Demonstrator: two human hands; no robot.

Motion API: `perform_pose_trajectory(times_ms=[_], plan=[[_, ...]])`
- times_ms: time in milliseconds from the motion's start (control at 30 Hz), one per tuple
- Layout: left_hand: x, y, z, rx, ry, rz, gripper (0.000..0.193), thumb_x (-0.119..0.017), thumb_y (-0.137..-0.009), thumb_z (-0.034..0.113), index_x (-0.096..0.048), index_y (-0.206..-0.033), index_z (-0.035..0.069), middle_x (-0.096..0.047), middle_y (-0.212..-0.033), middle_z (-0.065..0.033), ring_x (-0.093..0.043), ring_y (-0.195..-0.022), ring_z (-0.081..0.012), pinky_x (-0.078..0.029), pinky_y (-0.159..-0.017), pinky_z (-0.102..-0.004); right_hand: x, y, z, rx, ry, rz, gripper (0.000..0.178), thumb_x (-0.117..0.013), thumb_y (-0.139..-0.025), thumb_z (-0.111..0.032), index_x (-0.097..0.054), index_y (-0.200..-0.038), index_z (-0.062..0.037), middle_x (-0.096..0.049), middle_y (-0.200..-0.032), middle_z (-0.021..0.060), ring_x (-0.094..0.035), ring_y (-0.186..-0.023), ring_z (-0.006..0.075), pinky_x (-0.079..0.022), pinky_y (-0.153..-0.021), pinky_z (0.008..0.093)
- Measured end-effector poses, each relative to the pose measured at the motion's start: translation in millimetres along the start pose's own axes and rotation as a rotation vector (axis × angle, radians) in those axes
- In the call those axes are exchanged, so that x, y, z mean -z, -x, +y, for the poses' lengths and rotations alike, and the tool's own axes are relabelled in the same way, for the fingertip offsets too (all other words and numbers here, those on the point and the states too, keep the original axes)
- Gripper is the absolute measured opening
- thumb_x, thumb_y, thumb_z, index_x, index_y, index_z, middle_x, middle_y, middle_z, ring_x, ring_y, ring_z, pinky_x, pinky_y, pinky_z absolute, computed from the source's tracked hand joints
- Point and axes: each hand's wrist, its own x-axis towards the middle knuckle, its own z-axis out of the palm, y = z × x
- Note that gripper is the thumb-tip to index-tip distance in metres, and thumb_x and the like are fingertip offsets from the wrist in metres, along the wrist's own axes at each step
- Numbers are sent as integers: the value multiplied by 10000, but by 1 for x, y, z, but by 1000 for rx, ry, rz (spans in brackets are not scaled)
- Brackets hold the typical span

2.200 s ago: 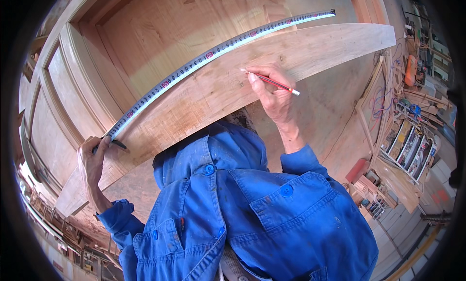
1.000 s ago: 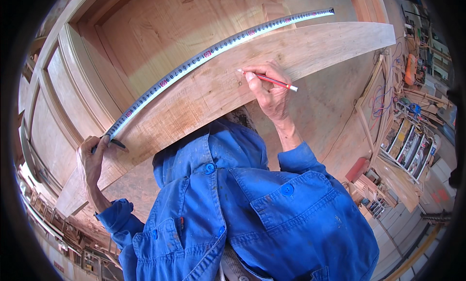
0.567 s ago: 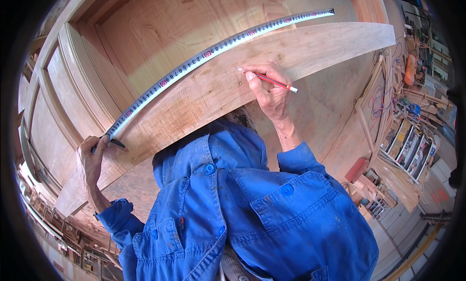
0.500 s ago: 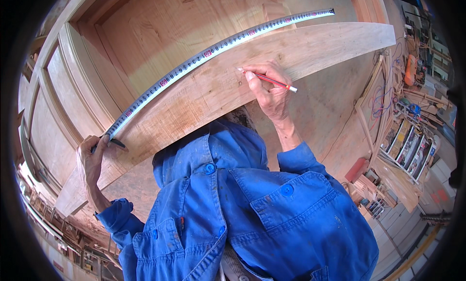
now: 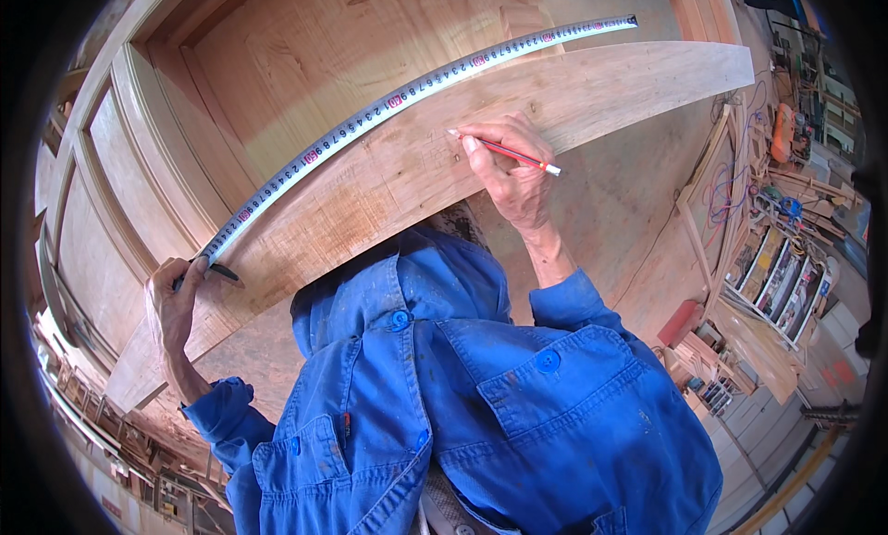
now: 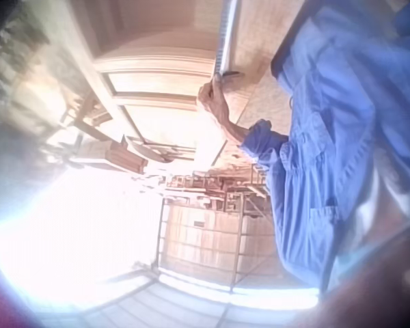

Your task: The person measures a curved wooden piece using a tape measure and marks it with a pencil. They then use a try square to draw perpendicular lines at the marked points on the wood.

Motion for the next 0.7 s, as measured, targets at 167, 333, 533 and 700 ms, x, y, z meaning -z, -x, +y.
perform_pose_trajectory(times_ms=[167,333,533,700], plan=[[-1,1,-1,-3,-8,9,362,-750,-950,315,-758,-806,-17,-535,-643,-59,-439,-611,-137,-339,-582,-354,0,-2,-1,25,9,-6,77,-741,-845,-43,-777,-912,-55,-762,-875,68,-682,-812,242,-531,-771,370],[0,-1,-3,-6,-11,3,369,-752,-947,321,-753,-814,-23,-546,-650,-71,-453,-612,-147,-348,-585,-362,-3,-1,0,19,11,5,69,-745,-851,-47,-778,-911,-56,-764,-883,60,-685,-821,239,-533,-778,372],[1,-1,-1,7,-28,-9,363,-747,-946,315,-749,-811,-22,-544,-652,-76,-458,-614,-148,-354,-587,-362,-3,0,0,-1,14,16,59,-740,-853,-47,-779,-897,-57,-764,-868,57,-679,-807,235,-532,-772,371],[1,-1,0,6,-53,4,360,-739,-949,303,-740,-802,-25,-527,-647,-70,-452,-622,-146,-354,-592,-359,-3,0,-2,-2,-13,14,63,-732,-848,-53,-780,-887,-59,-767,-865,58,-676,-790,230,-528,-758,368]])
